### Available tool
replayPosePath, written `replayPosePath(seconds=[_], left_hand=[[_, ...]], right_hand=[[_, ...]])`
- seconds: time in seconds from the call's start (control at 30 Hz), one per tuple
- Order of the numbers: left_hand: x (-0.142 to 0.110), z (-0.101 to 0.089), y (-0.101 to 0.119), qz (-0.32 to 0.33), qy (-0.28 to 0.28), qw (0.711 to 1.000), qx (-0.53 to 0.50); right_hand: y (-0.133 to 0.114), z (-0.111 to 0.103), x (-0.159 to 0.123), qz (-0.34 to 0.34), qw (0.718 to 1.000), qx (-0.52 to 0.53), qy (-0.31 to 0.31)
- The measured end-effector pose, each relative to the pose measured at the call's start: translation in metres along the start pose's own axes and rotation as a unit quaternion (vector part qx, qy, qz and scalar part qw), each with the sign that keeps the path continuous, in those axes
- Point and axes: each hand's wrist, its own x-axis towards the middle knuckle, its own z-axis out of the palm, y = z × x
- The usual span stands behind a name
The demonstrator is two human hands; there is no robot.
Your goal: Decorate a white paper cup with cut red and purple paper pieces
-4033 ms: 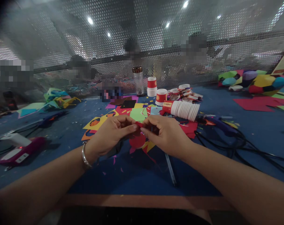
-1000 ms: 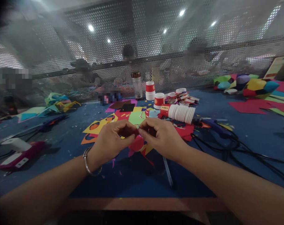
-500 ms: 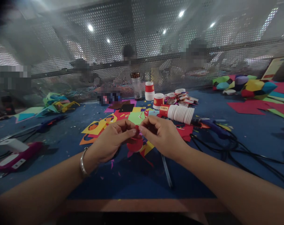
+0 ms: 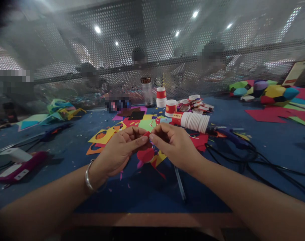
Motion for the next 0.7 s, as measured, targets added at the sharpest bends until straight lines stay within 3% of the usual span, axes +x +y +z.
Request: replayPosePath(seconds=[0.23,0.4,0.57,0.7], left_hand=[[0.000,0.001,0.000,0.013,0.010,1.000,-0.003],[0.003,-0.002,0.004,0.008,0.052,0.999,-0.010],[0.008,-0.006,0.010,0.023,0.118,0.993,-0.014],[0.012,-0.011,0.010,0.059,0.115,0.992,-0.002]], right_hand=[[0.001,0.001,0.000,0.004,1.000,0.014,-0.008],[0.001,-0.008,0.004,0.014,0.999,-0.030,-0.018],[0.014,-0.040,0.016,0.014,0.986,-0.166,-0.001],[0.032,-0.065,0.023,0.027,0.941,-0.323,-0.100]])
